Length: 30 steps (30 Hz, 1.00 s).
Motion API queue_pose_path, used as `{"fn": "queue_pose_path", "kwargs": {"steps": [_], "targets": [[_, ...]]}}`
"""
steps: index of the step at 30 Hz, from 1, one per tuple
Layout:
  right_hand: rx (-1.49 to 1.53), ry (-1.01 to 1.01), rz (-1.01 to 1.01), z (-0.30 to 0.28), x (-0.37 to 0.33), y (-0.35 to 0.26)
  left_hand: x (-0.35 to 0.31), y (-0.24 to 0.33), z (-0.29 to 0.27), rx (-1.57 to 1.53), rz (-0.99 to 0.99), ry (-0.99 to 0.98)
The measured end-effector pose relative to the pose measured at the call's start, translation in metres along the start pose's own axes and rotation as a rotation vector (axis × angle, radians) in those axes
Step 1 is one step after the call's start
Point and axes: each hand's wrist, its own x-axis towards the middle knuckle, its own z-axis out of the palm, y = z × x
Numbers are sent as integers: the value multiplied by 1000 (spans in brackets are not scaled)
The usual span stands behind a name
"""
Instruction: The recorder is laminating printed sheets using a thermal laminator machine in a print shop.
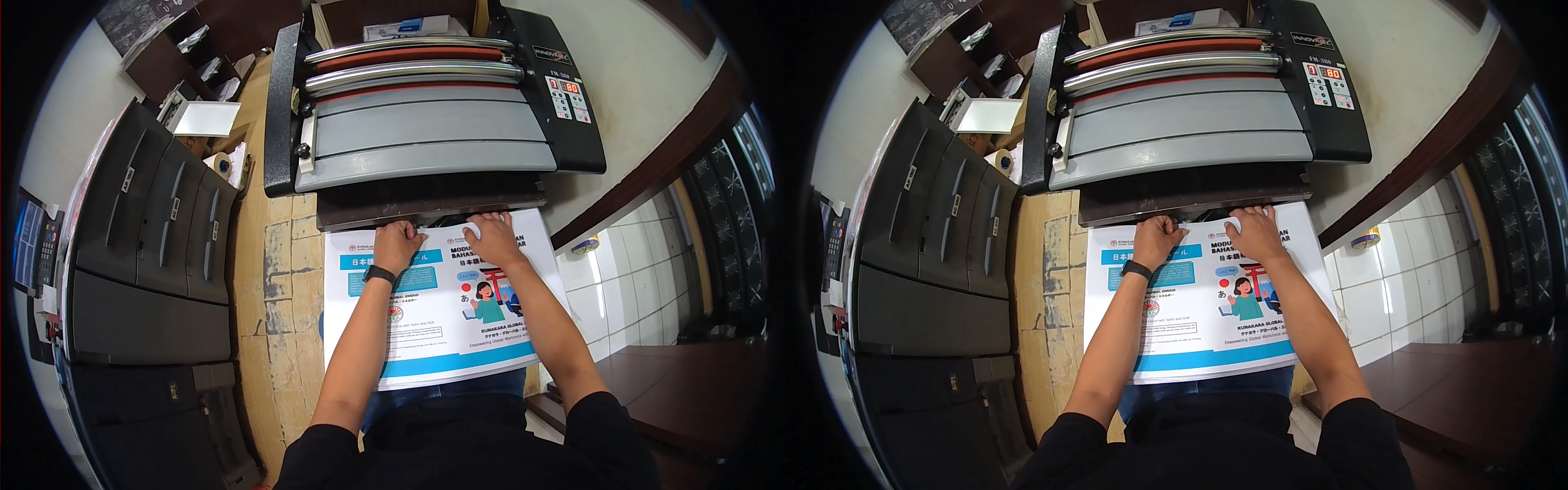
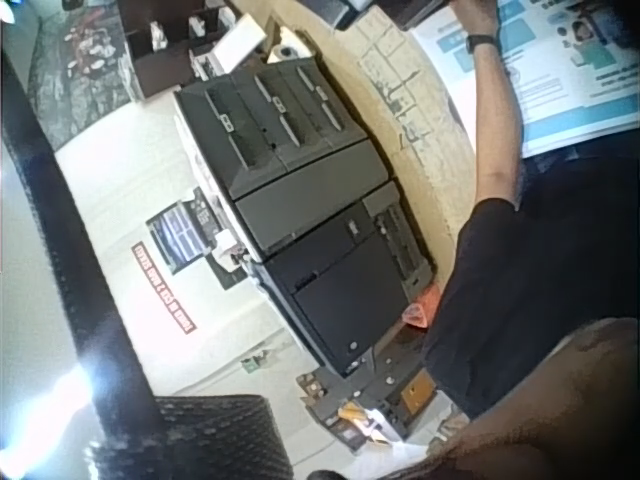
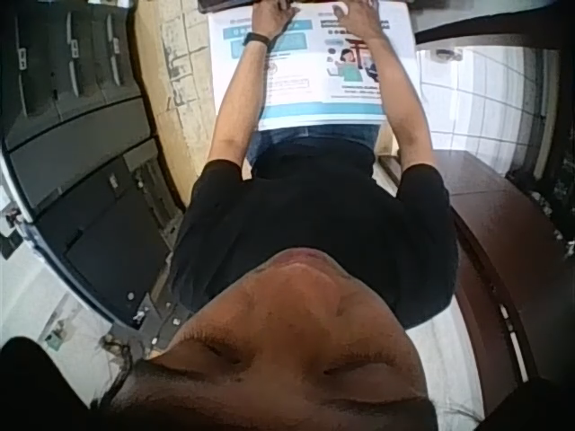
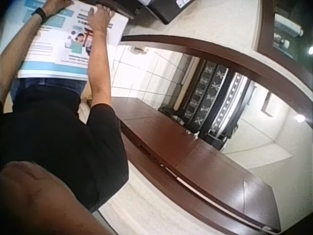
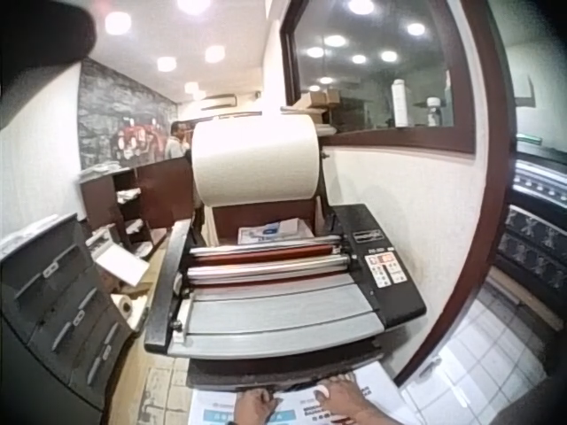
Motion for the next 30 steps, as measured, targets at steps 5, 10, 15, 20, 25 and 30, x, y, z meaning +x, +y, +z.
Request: {"fn": "queue_pose_path", "kwargs": {"steps": [5, 10, 15, 20, 25, 30], "targets": [[2, 6, -8, -2, -2, -2, -1, 0, 1, 40, -21, -24], [5, -3, 1, -1, -1, -3, -1, 1, -1, 71, -6, -22], [-4, 13, -11, 1, 2, 0, 2, 2, 0, 63, -40, -37], [11, 34, -37, 1, 3, 2, 2, 1, 0, 57, 13, 10], [25, 39, -39, 7, 2, 8, -3, -3, 2, 66, 45, 21], [58, 48, -44, 7, -3, 10, -5, 4, 0, 170, 21, -72]]}}
